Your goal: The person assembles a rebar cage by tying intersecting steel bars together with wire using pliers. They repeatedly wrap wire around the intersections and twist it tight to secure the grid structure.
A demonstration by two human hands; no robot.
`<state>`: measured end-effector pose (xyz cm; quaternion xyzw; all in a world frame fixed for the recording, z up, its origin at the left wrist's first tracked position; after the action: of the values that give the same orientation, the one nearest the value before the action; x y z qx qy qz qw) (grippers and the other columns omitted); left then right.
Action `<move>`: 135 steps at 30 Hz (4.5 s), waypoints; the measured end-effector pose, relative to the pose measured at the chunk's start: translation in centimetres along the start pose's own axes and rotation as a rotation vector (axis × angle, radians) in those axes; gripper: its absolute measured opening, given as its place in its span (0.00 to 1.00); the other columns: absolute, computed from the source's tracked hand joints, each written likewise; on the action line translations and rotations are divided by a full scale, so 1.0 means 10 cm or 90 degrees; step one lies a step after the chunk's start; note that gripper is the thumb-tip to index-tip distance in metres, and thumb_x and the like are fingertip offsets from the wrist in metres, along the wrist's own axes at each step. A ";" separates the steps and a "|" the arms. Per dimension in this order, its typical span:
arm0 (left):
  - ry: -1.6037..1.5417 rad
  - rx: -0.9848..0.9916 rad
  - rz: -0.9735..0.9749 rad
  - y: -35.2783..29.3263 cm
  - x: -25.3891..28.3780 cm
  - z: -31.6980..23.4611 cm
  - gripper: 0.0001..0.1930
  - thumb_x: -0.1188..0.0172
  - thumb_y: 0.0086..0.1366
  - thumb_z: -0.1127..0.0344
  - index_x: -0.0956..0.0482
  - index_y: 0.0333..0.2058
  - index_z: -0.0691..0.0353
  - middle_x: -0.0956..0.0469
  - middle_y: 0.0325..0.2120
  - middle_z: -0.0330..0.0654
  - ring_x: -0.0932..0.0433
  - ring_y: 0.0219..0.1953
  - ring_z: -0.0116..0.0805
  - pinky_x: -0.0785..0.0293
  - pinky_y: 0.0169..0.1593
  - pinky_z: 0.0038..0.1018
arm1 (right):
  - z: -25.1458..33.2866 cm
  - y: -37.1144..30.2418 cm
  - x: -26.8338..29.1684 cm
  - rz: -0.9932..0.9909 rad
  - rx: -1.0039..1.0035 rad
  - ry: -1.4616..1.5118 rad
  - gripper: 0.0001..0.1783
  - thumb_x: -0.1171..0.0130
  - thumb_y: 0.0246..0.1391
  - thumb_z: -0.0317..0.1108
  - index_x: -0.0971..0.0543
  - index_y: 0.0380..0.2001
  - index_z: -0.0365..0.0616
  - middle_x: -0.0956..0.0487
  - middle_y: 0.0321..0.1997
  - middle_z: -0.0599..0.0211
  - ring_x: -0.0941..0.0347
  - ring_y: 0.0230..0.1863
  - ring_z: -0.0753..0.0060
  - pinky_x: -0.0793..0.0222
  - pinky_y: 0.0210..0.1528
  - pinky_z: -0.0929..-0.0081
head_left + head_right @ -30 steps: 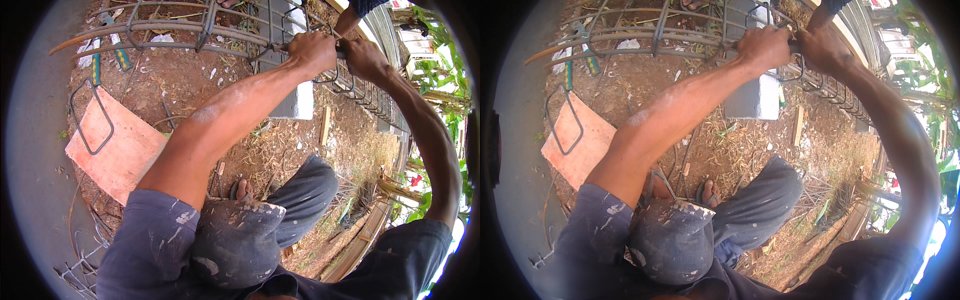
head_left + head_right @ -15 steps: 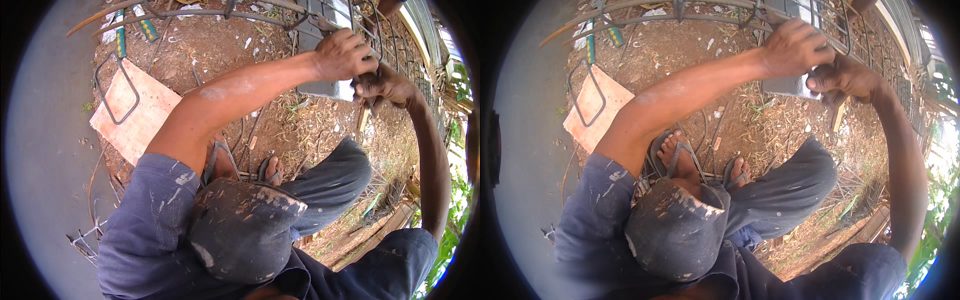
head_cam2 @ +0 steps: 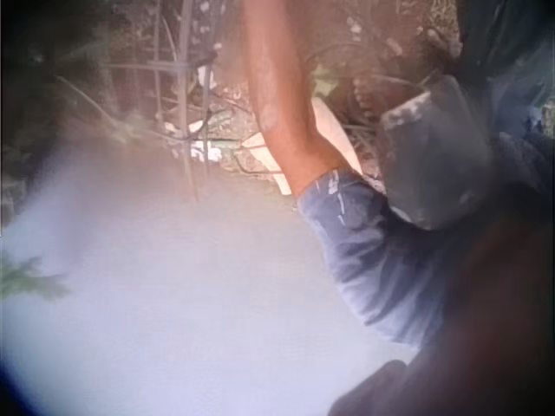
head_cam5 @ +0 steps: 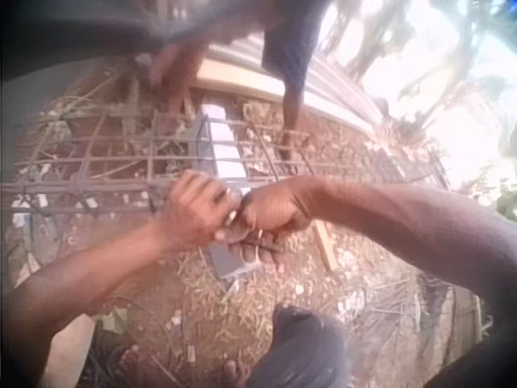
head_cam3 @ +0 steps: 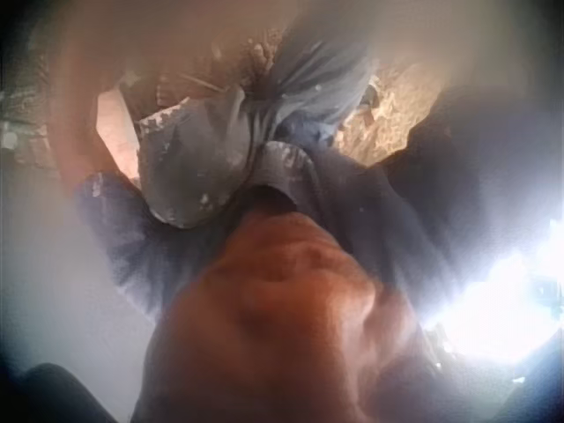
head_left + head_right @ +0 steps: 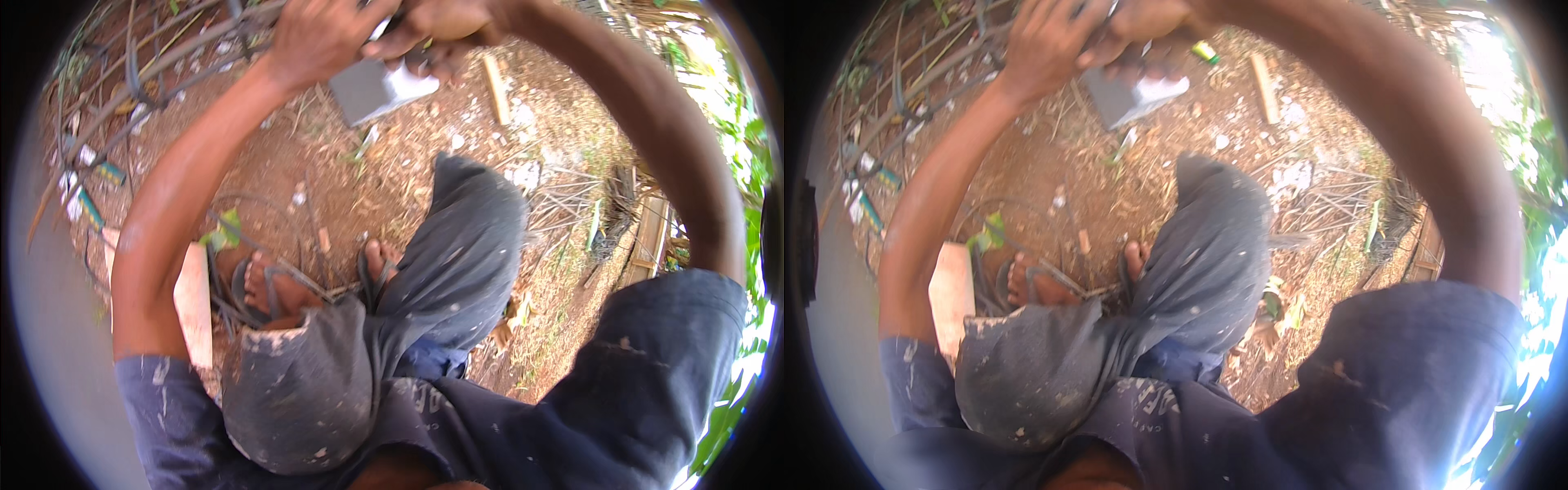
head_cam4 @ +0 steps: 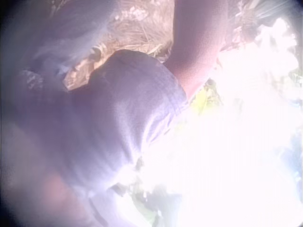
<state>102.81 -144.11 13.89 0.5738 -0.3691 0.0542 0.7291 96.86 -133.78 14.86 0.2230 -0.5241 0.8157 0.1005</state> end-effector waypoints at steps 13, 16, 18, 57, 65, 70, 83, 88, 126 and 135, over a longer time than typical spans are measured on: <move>-0.083 0.066 0.293 -0.17 0.26 -0.19 0.31 0.41 0.45 0.81 0.26 0.53 0.56 0.29 0.56 0.44 0.33 0.60 0.49 0.40 0.63 0.41 | 0.12 -0.03 -0.85 -0.461 0.232 -0.075 0.17 0.47 0.50 0.41 0.18 0.33 0.39 0.18 0.33 0.54 0.19 0.36 0.58 0.25 0.37 0.64; 0.028 0.055 0.329 -0.22 0.45 -0.25 0.33 0.39 0.47 0.81 0.26 0.55 0.52 0.36 0.61 0.46 0.38 0.63 0.51 0.45 0.65 0.44 | 0.01 0.05 -1.01 -0.186 0.211 0.203 0.14 0.49 0.50 0.33 0.18 0.33 0.38 0.18 0.31 0.57 0.20 0.30 0.63 0.27 0.29 0.68; 0.010 0.088 0.272 -0.26 0.62 -0.19 0.31 0.38 0.50 0.80 0.27 0.55 0.55 0.38 0.61 0.48 0.37 0.62 0.51 0.42 0.64 0.43 | -0.06 -0.04 -1.01 -0.074 0.252 0.416 0.11 0.48 0.48 0.33 0.18 0.25 0.39 0.20 0.26 0.60 0.25 0.23 0.67 0.30 0.25 0.67; -0.609 1.068 1.028 -2.00 1.09 -1.35 0.13 0.51 0.70 0.69 0.25 0.49 0.69 0.22 0.39 0.41 0.25 0.41 0.29 0.32 0.49 0.25 | -3.30 -0.22 -3.82 -0.539 -0.088 0.494 0.03 0.35 0.48 0.29 0.18 0.29 0.44 0.21 0.34 0.63 0.24 0.32 0.63 0.28 0.34 0.70; -0.584 0.970 0.972 -1.66 1.08 -1.29 0.15 0.47 0.68 0.62 0.24 0.46 0.69 0.21 0.37 0.43 0.25 0.42 0.30 0.32 0.48 0.27 | -3.36 -0.48 -3.81 -0.530 -0.065 0.706 0.06 0.33 0.49 0.27 0.19 0.30 0.37 0.22 0.34 0.64 0.28 0.37 0.75 0.33 0.38 0.78; -0.497 0.903 1.043 -1.81 0.84 -1.14 0.17 0.44 0.65 0.63 0.24 0.48 0.67 0.21 0.44 0.44 0.24 0.46 0.35 0.31 0.49 0.29 | -3.36 -0.50 -3.88 -0.541 -0.106 0.703 0.07 0.33 0.50 0.30 0.19 0.29 0.37 0.23 0.31 0.69 0.33 0.30 0.80 0.36 0.33 0.80; -0.631 0.478 0.876 -2.08 -0.27 -1.39 0.14 0.42 0.63 0.65 0.21 0.44 0.67 0.19 0.40 0.51 0.21 0.44 0.47 0.29 0.50 0.37 | -3.13 -0.68 -3.78 -0.554 -0.228 0.510 0.09 0.45 0.56 0.34 0.26 0.35 0.39 0.25 0.33 0.47 0.29 0.38 0.42 0.33 0.41 0.55; -0.678 0.480 0.918 -2.22 -0.50 -1.56 0.15 0.42 0.63 0.64 0.21 0.44 0.66 0.19 0.40 0.51 0.21 0.44 0.46 0.29 0.50 0.37 | -3.20 -0.66 -3.71 -0.460 -0.339 0.559 0.12 0.43 0.56 0.39 0.24 0.34 0.39 0.22 0.32 0.43 0.24 0.37 0.41 0.31 0.40 0.54; -0.852 0.426 0.955 -1.63 -1.14 -2.46 0.20 0.41 0.64 0.55 0.21 0.47 0.64 0.20 0.43 0.52 0.22 0.48 0.43 0.28 0.53 0.39 | -1.53 -2.28 -0.12 -0.488 0.193 0.301 0.05 0.45 0.44 0.24 0.25 0.17 0.37 0.28 0.15 0.68 0.33 0.17 0.79 0.38 0.20 0.73; -1.100 0.352 0.912 0.80 -1.44 -2.26 0.31 0.52 0.67 0.40 0.25 0.51 0.66 0.20 0.39 0.53 0.22 0.45 0.44 0.23 0.48 0.38 | -1.92 -3.52 -0.61 -1.019 -0.028 0.030 0.03 0.42 0.50 0.23 0.20 0.27 0.36 0.21 0.21 0.63 0.27 0.20 0.76 0.32 0.23 0.77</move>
<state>99.16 -116.71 10.05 0.2184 -0.9612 0.1234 -0.1150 111.24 -100.91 33.79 0.5120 -0.2188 0.4902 0.6705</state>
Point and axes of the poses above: each hand's wrist, its own y-axis towards the middle knuckle, its own x-axis out of the back of the hand, z = x × y, the point moved 6 cm from there along y, towards the middle knuckle
